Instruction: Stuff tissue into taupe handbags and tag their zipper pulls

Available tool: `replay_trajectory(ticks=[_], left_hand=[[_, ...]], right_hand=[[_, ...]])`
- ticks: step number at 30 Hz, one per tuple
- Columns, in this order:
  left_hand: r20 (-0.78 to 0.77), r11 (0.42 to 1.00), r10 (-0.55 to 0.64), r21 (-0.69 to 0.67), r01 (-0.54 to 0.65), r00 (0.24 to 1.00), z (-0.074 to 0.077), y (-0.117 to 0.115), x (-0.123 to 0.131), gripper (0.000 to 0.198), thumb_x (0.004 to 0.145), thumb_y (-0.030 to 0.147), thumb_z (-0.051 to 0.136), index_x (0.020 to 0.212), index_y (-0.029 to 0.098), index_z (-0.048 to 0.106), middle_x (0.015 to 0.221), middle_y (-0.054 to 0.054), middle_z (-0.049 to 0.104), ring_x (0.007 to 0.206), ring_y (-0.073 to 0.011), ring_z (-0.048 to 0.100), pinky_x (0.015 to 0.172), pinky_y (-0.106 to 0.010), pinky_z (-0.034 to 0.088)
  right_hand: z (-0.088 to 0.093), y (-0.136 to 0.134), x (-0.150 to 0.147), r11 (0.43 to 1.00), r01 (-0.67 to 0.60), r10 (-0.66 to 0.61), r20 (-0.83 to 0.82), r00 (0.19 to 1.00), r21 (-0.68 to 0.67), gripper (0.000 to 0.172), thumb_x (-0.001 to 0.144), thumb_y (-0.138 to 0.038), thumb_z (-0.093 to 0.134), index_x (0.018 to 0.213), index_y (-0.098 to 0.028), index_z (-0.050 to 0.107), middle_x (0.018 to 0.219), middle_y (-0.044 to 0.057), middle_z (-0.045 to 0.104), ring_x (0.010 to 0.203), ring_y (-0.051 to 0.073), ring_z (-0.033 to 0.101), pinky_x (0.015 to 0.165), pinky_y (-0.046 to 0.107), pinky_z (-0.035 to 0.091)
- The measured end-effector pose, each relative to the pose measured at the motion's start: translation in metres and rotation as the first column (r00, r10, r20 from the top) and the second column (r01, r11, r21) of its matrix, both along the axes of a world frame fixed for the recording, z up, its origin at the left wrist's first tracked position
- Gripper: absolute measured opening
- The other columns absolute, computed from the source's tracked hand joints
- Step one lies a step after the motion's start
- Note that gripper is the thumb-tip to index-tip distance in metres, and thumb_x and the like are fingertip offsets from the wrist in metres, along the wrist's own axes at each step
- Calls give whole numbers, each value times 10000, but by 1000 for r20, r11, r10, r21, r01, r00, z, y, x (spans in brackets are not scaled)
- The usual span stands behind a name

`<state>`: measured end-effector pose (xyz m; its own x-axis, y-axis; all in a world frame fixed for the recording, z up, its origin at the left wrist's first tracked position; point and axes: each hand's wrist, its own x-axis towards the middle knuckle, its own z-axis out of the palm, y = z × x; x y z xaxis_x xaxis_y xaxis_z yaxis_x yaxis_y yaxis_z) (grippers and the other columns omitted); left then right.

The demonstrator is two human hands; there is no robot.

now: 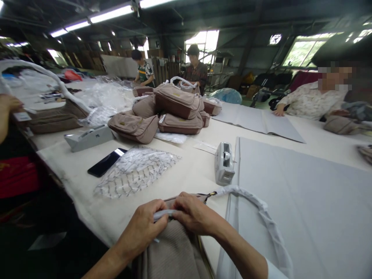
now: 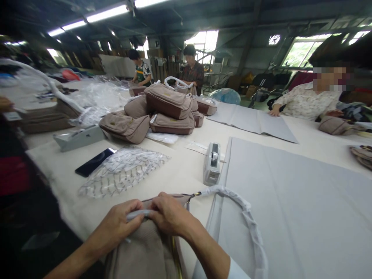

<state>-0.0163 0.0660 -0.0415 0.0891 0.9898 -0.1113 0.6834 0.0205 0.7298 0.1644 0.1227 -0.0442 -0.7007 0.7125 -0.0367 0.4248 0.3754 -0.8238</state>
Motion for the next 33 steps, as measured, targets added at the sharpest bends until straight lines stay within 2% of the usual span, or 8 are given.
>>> replay_trajectory(ticks=[2,3,6,8,11,22,29,33], left_hand=[[28,999,9,-34,-8,1000,-2,1,-2,151,782,266,467,674,180,529,605,38,497,595,-134,465,565,-223,320],[50,999,13,-52,-10,999,-2,1,-3,162,785,282,463,675,180,525,601,40,482,586,-131,448,556,-222,311],[112,995,19,-100,-7,994,-4,3,-6,181,782,314,466,678,177,522,597,44,452,571,-123,409,539,-217,294],[136,993,25,-116,-9,990,-6,4,-7,186,775,322,472,678,173,526,597,43,444,575,-123,404,540,-214,293],[153,993,30,-116,-13,988,-8,5,-6,193,775,332,477,685,171,533,613,38,460,602,-130,426,557,-211,310],[196,994,38,-110,-17,980,-9,5,-5,199,779,341,476,690,174,538,616,34,471,612,-140,442,569,-214,325],[192,996,42,-91,-25,980,-8,7,-4,203,776,344,480,693,172,550,628,31,508,634,-147,471,591,-220,337],[197,996,34,-86,-17,980,-10,8,-3,193,782,329,473,702,171,550,631,35,519,627,-140,476,585,-217,339]], right_hand=[[0,9,21,976,193,-204,-116,972,-97,207,777,-291,596,939,-172,641,759,1,577,683,130,515,635,244,386],[-1,17,35,923,353,-376,-161,913,-150,252,761,-337,606,946,-170,643,723,-11,568,642,122,498,609,243,385],[-9,48,86,594,766,-805,-178,566,-248,314,717,-447,604,854,-165,624,614,-46,499,540,99,419,531,239,359],[-15,71,115,445,854,-895,-120,429,-270,308,717,-434,601,867,-165,604,537,-75,426,489,89,373,491,229,336],[-23,98,138,342,871,-926,32,376,-352,180,772,-322,598,835,-154,586,474,-100,342,428,67,329,453,205,321],[-19,137,144,91,767,-863,334,378,-635,239,898,-224,562,694,-132,479,536,-107,331,377,11,238,334,131,221],[8,117,143,135,649,-910,165,380,-749,285,879,-178,571,642,-153,415,484,-123,266,346,7,210,309,117,182],[-6,94,138,104,629,-922,162,352,-771,295,882,-192,569,640,-157,405,472,-127,239,333,6,192,302,117,173]])
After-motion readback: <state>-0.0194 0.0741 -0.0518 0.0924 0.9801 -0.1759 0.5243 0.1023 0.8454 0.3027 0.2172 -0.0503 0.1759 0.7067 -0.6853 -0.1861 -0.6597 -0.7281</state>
